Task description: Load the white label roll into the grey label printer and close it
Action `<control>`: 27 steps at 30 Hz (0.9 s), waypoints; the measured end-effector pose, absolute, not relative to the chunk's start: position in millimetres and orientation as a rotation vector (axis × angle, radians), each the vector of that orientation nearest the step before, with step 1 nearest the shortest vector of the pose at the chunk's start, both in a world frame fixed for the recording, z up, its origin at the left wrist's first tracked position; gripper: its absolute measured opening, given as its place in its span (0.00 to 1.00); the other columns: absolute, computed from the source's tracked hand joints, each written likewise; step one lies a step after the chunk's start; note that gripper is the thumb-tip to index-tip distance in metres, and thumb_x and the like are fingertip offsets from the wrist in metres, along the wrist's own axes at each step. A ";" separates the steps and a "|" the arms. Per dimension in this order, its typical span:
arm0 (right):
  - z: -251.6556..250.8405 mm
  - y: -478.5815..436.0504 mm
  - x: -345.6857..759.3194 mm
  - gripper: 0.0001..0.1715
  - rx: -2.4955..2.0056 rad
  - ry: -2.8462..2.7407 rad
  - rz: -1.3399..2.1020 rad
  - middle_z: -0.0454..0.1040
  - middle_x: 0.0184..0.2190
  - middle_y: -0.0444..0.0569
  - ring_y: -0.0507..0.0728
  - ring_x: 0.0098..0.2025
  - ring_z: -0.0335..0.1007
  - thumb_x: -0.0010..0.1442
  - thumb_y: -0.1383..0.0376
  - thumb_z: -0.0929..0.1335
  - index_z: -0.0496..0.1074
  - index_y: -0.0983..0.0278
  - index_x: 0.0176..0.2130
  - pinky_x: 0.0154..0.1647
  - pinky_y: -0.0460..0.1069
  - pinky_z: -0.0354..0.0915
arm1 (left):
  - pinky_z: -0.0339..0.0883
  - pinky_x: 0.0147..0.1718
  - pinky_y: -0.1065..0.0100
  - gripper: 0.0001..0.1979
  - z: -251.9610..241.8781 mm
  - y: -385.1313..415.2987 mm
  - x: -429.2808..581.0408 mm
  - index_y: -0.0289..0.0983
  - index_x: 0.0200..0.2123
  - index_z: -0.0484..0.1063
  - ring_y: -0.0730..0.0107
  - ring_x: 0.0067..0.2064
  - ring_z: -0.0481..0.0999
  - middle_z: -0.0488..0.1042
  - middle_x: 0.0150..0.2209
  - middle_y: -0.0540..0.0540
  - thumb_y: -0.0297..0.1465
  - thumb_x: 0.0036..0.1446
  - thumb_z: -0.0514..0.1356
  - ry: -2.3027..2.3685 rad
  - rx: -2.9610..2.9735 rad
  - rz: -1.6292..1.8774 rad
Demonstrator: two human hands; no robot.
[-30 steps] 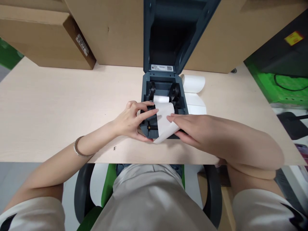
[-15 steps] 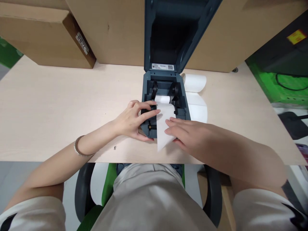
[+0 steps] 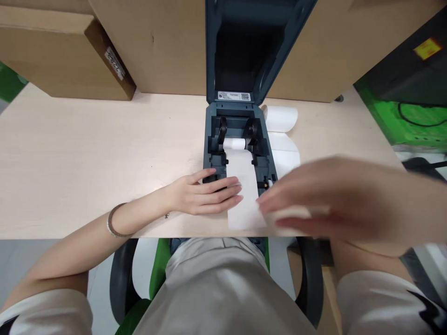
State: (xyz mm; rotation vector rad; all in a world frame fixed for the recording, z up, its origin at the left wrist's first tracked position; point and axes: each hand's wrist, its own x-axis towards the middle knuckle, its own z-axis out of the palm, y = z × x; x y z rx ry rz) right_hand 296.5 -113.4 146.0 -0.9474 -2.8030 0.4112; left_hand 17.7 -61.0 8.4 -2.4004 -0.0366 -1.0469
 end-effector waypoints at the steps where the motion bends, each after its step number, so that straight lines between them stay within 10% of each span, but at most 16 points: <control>1: 146.8 -95.5 303.7 0.10 -0.981 -2.604 0.554 0.85 0.39 0.35 0.52 0.37 0.82 0.73 0.52 0.69 0.81 0.47 0.43 0.36 0.47 0.77 | 0.71 0.60 0.69 0.08 8.3 -61.3 18.0 0.50 0.47 0.80 0.77 0.58 0.83 0.86 0.52 0.61 0.30 0.68 0.66 -0.026 -2.380 -1.057; 4: 128.7 -23.3 323.3 0.11 -1.190 -1.760 0.426 0.83 0.46 0.42 0.59 0.52 0.81 0.68 0.51 0.70 0.77 0.51 0.45 0.57 0.58 0.75 | 0.73 0.56 0.70 0.08 6.8 -61.4 17.3 0.48 0.46 0.80 0.76 0.57 0.83 0.86 0.51 0.60 0.30 0.67 0.66 -0.016 -2.365 -1.074; 7: 88.2 53.0 338.1 0.33 -1.200 -1.457 0.526 0.73 0.66 0.46 0.63 0.72 0.64 0.58 0.49 0.67 0.69 0.52 0.61 0.78 0.67 0.56 | 0.73 0.58 0.70 0.07 6.8 -62.3 15.2 0.49 0.47 0.80 0.76 0.59 0.82 0.86 0.52 0.60 0.32 0.67 0.68 -0.028 -2.367 -1.027; 19: 51.4 80.3 319.1 0.66 -1.063 -1.768 1.004 0.51 0.79 0.28 0.60 0.80 0.50 0.50 0.22 0.40 0.44 0.42 0.78 0.81 0.59 0.54 | 0.71 0.61 0.64 0.13 -5.0 -63.2 10.3 0.50 0.48 0.76 0.69 0.62 0.77 0.84 0.54 0.56 0.44 0.63 0.70 0.059 -2.316 -0.991; 27: 70.4 60.8 311.9 0.59 -1.044 -1.587 0.916 0.77 0.62 0.41 0.66 0.71 0.66 0.55 0.21 0.44 0.71 0.45 0.62 0.70 0.63 0.66 | 0.72 0.60 0.75 0.16 -20.1 -66.2 5.3 0.57 0.50 0.79 0.74 0.63 0.76 0.82 0.54 0.61 0.46 0.60 0.71 0.102 -2.237 -0.981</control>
